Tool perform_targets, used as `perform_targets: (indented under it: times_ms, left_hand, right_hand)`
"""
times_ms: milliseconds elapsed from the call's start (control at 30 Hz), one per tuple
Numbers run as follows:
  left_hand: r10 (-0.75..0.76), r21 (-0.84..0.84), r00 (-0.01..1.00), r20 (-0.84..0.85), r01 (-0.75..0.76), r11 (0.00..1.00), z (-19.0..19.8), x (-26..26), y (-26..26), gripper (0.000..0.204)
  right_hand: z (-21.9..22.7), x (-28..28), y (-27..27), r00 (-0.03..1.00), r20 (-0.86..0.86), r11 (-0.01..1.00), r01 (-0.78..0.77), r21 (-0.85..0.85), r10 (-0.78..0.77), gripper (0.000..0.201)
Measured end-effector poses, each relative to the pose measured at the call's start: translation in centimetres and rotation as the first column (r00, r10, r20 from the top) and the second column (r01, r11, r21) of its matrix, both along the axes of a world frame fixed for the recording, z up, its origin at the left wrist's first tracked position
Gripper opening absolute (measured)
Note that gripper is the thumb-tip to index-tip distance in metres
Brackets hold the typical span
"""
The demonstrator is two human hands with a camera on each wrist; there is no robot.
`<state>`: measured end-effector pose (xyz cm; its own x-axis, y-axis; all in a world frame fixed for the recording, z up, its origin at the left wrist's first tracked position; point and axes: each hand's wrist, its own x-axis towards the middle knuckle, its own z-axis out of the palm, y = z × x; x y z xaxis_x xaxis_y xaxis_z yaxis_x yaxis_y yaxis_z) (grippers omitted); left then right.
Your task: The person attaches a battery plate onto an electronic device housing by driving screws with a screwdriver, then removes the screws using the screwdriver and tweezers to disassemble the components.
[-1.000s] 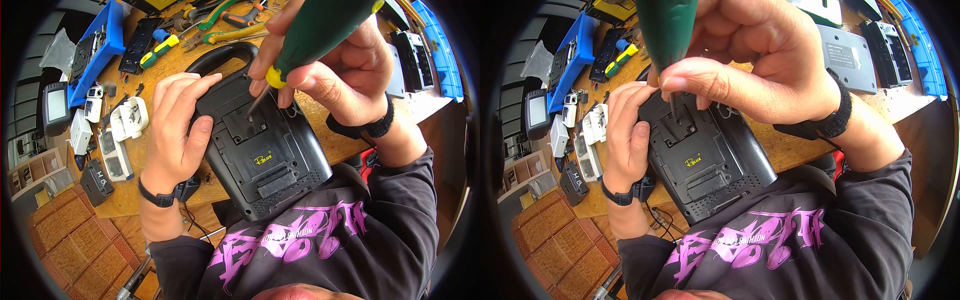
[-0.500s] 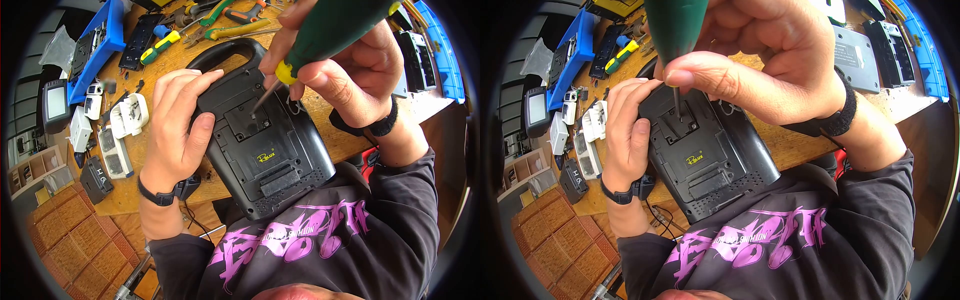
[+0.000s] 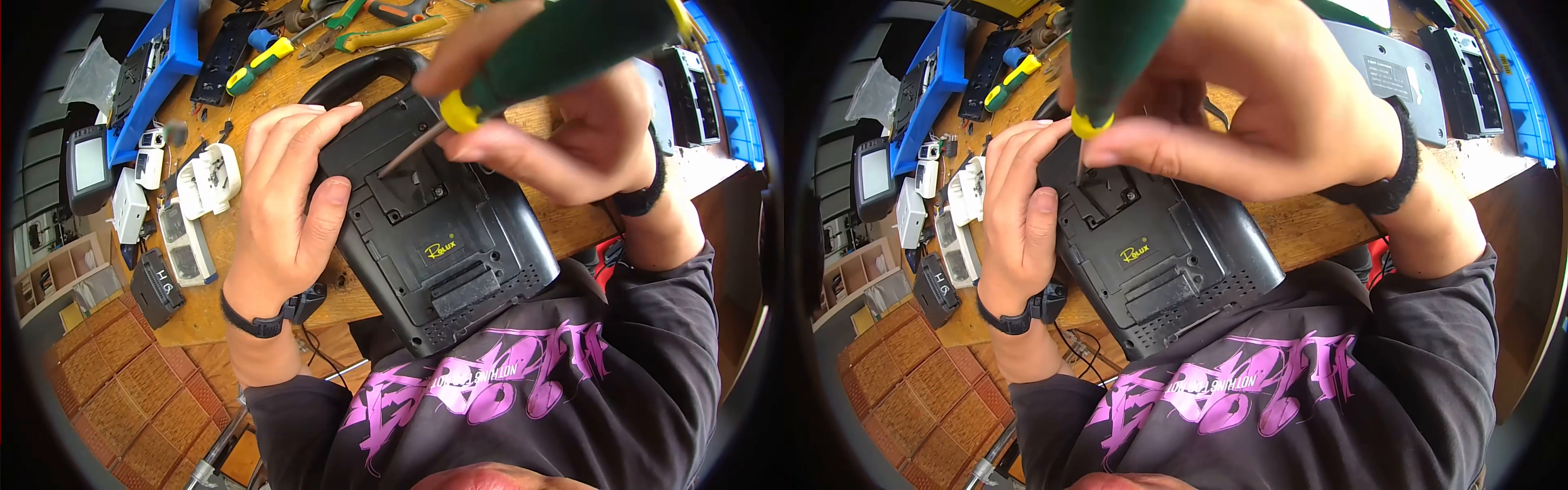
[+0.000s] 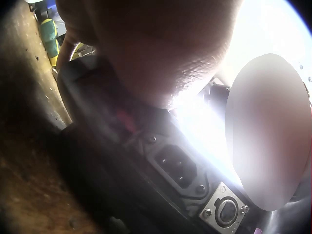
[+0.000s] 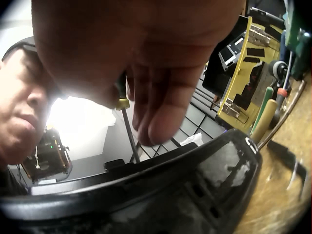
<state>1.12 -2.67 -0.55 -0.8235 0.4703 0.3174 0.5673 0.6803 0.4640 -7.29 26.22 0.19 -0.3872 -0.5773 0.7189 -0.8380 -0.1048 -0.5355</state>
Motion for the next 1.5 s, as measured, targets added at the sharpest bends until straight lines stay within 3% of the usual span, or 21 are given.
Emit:
perform_targets:
  times_ms: [67, 100, 133, 200, 233, 267, 333, 433, 467, 567, 667, 700, 900, 1067, 1133, 1167, 1267, 1300, 1333, 1400, 1500]
  left_hand:
    - [0.003, -0.008, 1.0, 0.021, -0.003, 1.0, 0.0, 0.2, 0.0, 0.053]
    - [0.009, -0.009, 1.0, 0.005, -0.009, 1.0, -0.1, 0.3, 0.0, 0.054]
    - [0.015, -0.008, 1.0, -0.014, -0.015, 1.0, -0.2, 0.3, 0.0, 0.055]
    - [0.013, -0.018, 1.0, -0.004, -0.013, 1.0, -0.1, 0.3, 0.1, 0.057]
    - [0.014, -0.027, 1.0, 0.002, -0.014, 1.0, 0.0, 0.2, 0.1, 0.058]
    - [0.016, -0.025, 1.0, -0.002, -0.016, 1.0, 0.0, 0.1, 0.1, 0.058]
    - [0.0, -0.052, 1.0, -0.002, 0.0, 0.999, 0.0, 0.0, 0.0, 0.061]
    - [0.009, -0.03, 1.0, 0.004, -0.009, 0.999, 0.1, -0.1, 0.2, 0.061]
    - [0.01, -0.019, 0.999, 0.034, -0.009, 1.0, 0.3, -0.2, 0.2, 0.061]
    - [0.013, -0.007, 0.999, 0.036, -0.012, 1.0, 0.1, -0.3, 0.4, 0.059]
    - [0.019, -0.002, 0.999, 0.042, -0.019, 1.0, 0.3, -0.2, 0.5, 0.058]
    - [0.02, 0.002, 0.999, 0.041, -0.02, 1.0, 0.3, -0.3, 0.6, 0.057]
    - [0.002, 0.014, 1.0, 0.023, -0.002, 1.0, 0.3, -0.4, 0.5, 0.053]
    - [-0.016, 0.055, 1.0, -0.013, 0.017, 0.998, 0.2, -0.3, 0.4, 0.047]
    - [-0.035, 0.076, 0.999, -0.037, 0.037, 0.996, 0.1, -0.3, 0.6, 0.044]
    - [-0.046, 0.105, 0.998, -0.042, 0.05, 0.993, -0.1, -0.5, 0.5, 0.043]
    - [-0.051, 0.152, 0.997, -0.059, 0.059, 0.987, -0.4, -0.2, 0.4, 0.042]
    - [-0.052, 0.148, 0.996, -0.076, 0.062, 0.987, -0.4, -0.1, 0.3, 0.042]
    - [-0.052, 0.146, 0.994, -0.094, 0.066, 0.987, -0.5, -0.2, 0.2, 0.042]
    - [-0.06, 0.166, 0.993, -0.104, 0.076, 0.983, -0.8, -0.7, 0.2, 0.041]
    - [-0.085, 0.211, 0.975, -0.206, 0.129, 0.969, -1.2, -0.6, 0.0, 0.036]
  right_hand:
    - [0.8, 0.1, 1.1, 0.994, -0.059, 0.97, -0.071, 0.231, 0.087, 0.021]
    - [0.9, 0.9, 1.1, 0.998, 0.057, 0.962, -0.039, 0.271, 0.024, 0.024]
    - [-1.4, 3.3, -0.1, 0.792, 0.595, 0.985, -0.05, -0.162, 0.138, 0.027]
    - [-0.8, 5.0, -2.4, 0.793, 0.608, 0.922, 0.204, -0.328, 0.04, 0.016]
    - [1.2, 1.5, 0.7, 0.885, 0.419, 0.96, -0.263, 0.09, 0.203, 0.005]
    - [-0.8, 1.8, 0.6, 0.881, 0.32, 0.937, -0.316, -0.147, 0.348, 0.011]
    - [0.2, 1.0, -0.8, 0.757, 0.259, 0.798, -0.545, -0.257, 0.6, 0.014]
    - [2.2, 4.5, -0.5, 0.793, 0.187, 0.809, -0.531, -0.254, 0.579, 0.017]
    - [1.5, 3.5, 0.7, 0.761, 0.077, 0.764, -0.636, -0.107, 0.644, 0.02]
    - [0.4, 2.6, 1.4, 0.926, 0.209, 0.93, -0.258, -0.26, 0.315, 0.02]
    - [0.9, 2.1, 2.5, 0.963, 0.264, 0.984, 0.003, -0.177, 0.044, 0.021]
    - [1.7, 2.5, 2.3, 0.918, 0.386, 0.981, -0.012, -0.195, 0.088, 0.022]
    - [2.5, 2.0, 2.1, 0.966, 0.257, 0.992, 0.017, -0.127, 0.016, 0.022]
    - [1.7, 1.4, 1.5, 0.966, 0.259, 0.919, 0.123, -0.374, -0.023, 0.02]
    - [2.9, 0.5, 2.7, 0.964, 0.249, 0.913, 0.015, -0.407, 0.095, 0.018]
    - [3.3, 1.8, 1.5, 0.959, 0.254, 0.862, 0.233, -0.449, -0.127, 0.028]
    - [5.8, 4.0, 3.2, 0.943, 0.289, 0.878, 0.275, -0.391, -0.167, 0.027]
    - [6.8, 5.6, 3.5, 0.913, 0.407, 0.849, 0.227, -0.477, -0.015, 0.017]
    - [6.9, 5.6, 4.7, 0.97, 0.205, 0.931, 0.194, -0.309, -0.135, 0.021]
    - [6.8, 7.3, 7.2, 0.954, 0.148, 0.938, 0.285, -0.196, -0.259, 0.021]
    - [6.2, 10.6, 9.0, 0.93, 0.271, 0.927, 0.309, -0.213, -0.248, 0.022]
